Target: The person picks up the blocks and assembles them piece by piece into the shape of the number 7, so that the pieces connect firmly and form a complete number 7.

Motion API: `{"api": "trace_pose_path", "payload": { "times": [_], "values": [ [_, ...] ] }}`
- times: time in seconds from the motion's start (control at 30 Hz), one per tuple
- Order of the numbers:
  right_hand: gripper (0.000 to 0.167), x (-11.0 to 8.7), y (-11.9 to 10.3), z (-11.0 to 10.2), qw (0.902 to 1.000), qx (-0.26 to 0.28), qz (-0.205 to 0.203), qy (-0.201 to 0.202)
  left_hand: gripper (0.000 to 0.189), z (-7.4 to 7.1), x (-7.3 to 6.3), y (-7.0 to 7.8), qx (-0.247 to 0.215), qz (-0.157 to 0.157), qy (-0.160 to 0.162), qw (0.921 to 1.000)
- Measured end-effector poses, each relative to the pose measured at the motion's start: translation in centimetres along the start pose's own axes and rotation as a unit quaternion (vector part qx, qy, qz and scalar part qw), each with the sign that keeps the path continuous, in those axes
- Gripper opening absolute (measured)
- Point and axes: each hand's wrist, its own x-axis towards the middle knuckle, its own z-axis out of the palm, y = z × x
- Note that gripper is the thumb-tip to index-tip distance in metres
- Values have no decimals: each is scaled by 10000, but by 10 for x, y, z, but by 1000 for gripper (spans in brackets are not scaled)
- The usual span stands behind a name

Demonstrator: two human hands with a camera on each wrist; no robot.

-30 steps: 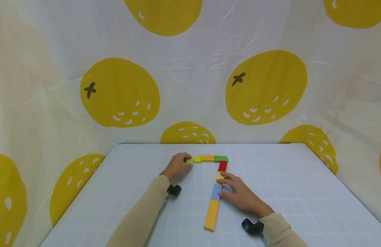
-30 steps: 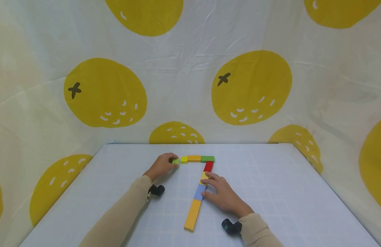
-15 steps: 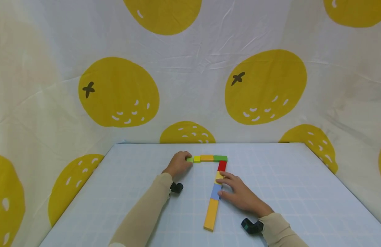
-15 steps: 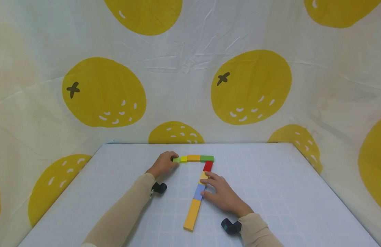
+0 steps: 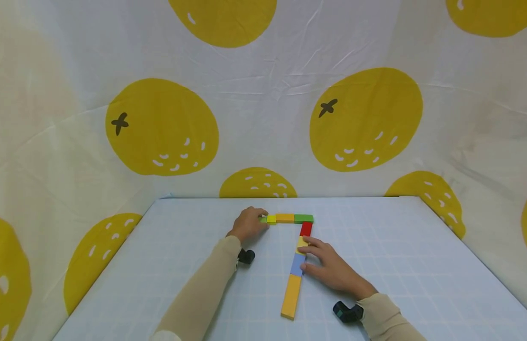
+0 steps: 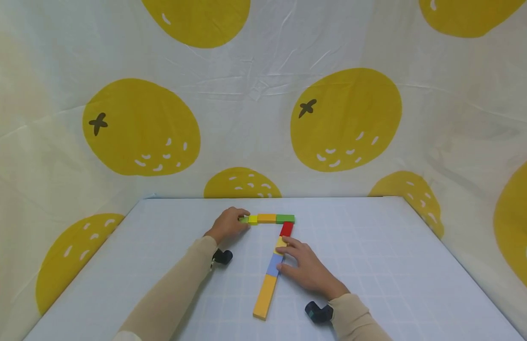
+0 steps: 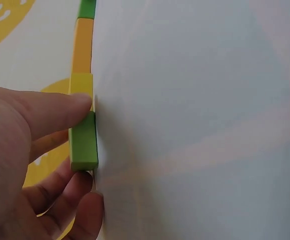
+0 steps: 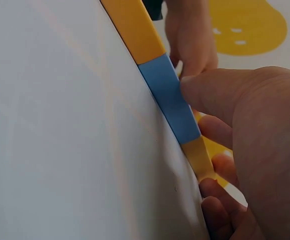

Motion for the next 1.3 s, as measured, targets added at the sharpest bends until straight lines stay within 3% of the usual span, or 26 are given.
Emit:
{"api": "trace_pose_path", "payload": {
  "times": [0.17, 0.53, 0.93, 1.3],
  "values": [
    [44, 1, 1, 0, 10000, -5, 62, -7, 39, -2, 2, 1, 217, 203, -33, 9996],
    [45, 1, 1, 2, 10000, 61, 64, -25, 36, -3, 6, -2, 235, 206, -32, 9995],
    [45, 0, 0, 0, 9999, 4, -137, 30, 36, -1, 8, -3, 146, 312, 89, 9994],
    [45, 1, -1, 0, 10000, -16, 17, -14, 39, -1, 8, -4, -111, 269, 19, 9996]
  ]
}}
